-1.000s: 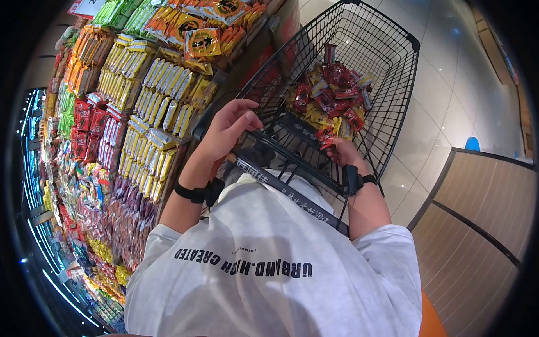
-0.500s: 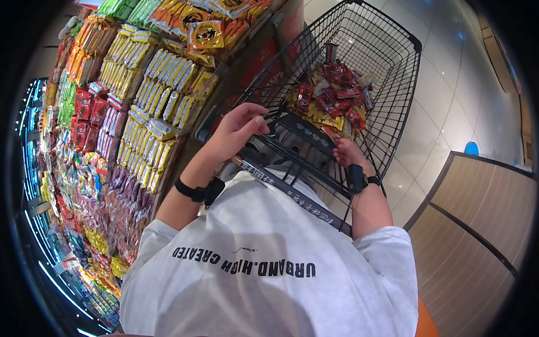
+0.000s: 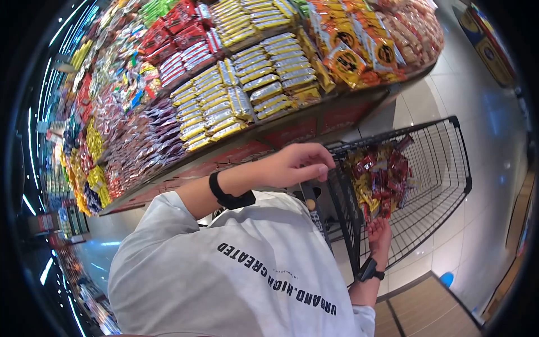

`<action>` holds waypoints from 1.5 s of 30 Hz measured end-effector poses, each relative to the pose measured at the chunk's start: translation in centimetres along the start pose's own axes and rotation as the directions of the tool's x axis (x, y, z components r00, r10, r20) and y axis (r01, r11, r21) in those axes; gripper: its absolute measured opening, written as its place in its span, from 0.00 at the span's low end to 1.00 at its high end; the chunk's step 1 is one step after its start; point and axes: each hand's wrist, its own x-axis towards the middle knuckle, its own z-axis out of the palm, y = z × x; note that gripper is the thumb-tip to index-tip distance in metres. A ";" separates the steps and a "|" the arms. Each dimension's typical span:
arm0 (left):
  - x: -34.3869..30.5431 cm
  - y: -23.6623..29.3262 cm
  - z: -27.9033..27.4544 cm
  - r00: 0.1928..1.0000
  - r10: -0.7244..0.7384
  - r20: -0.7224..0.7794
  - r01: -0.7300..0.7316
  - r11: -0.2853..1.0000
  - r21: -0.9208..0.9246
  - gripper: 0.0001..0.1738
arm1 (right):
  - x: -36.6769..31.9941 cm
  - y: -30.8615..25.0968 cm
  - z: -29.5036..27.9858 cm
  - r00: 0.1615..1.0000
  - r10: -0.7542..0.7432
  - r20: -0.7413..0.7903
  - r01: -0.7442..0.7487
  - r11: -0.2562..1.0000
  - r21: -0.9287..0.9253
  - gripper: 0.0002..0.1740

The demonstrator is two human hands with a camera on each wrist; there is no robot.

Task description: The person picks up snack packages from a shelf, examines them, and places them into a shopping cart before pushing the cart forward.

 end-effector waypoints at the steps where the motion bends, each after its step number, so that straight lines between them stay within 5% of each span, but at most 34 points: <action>1: -0.6 0.2 -1.4 0.998 0.029 -0.064 -0.030 0.999 -0.018 0.13 | -0.5 -0.5 0.7 1.000 -0.006 0.013 0.006 1.000 -0.017 0.13; 6: -3.5 0.0 -11.2 0.920 0.039 -0.391 -0.017 0.998 0.060 0.12 | -4.1 -2.7 7.2 0.989 -0.149 0.001 0.149 0.986 -0.073 0.12; 10: -5.8 0.2 -19.0 0.701 0.219 -0.679 0.062 0.930 0.364 0.12 | -8.0 -3.3 13.4 0.974 -0.199 0.105 0.210 0.972 -0.105 0.15; 13: -7.0 0.4 -25.7 0.576 0.352 -0.737 0.104 0.863 0.494 0.13 | -10.6 -3.3 17.7 0.957 -0.238 0.168 0.264 0.952 -0.157 0.17; 16: -8.1 1.6 -31.6 0.460 0.255 -0.851 0.088 0.940 0.330 0.15 | -12.5 -2.7 21.0 0.933 -0.289 0.215 0.333 0.919 -0.211 0.19; 18: -8.8 2.6 -34.9 0.391 0.314 -0.865 0.119 0.915 0.386 0.15 | -13.6 -2.1 23.0 0.914 -0.321 0.247 0.383 0.884 -0.268 0.17; 22: -9.7 2.8 -41.9 0.308 0.566 -0.765 0.377 0.665 0.645 0.18 | -14.7 -0.3 26.0 0.890 -0.360 0.280 0.448 0.807 -0.384 0.16; 28: -9.2 2.0 -47.5 0.270 0.555 -0.787 0.377 0.691 0.617 0.18 | -14.7 2.6 28.7 0.903 -0.325 0.282 0.429 0.723 -0.542 0.15; 30: -8.8 1.0 -49.2 0.273 0.663 -0.697 0.460 0.547 0.700 0.17 | -13.4 4.0 28.3 0.892 -0.336 0.303 0.451 0.608 -0.653 0.16; 32: -8.6 0.7 -49.9 0.287 0.652 -0.702 0.483 0.534 0.694 0.18 | -13.4 5.0 29.1 0.897 -0.335 0.288 0.440 0.621 -0.649 0.17; 35: -8.2 0.6 -50.9 0.330 0.625 -0.708 0.574 0.462 0.676 0.21 | -14.8 5.5 30.9 0.830 -0.459 0.317 0.507 0.383 -0.772 0.18; 38: -8.0 1.2 -50.4 0.339 0.613 -0.713 0.663 0.382 0.644 0.21 | -15.0 6.3 31.3 0.772 -0.550 0.318 0.530 0.282 -0.799 0.18; 45: -8.3 1.3 -50.0 0.404 0.583 -0.705 0.751 0.229 0.620 0.28 | -15.2 6.8 31.3 0.707 -0.619 0.342 0.563 0.199 -0.802 0.18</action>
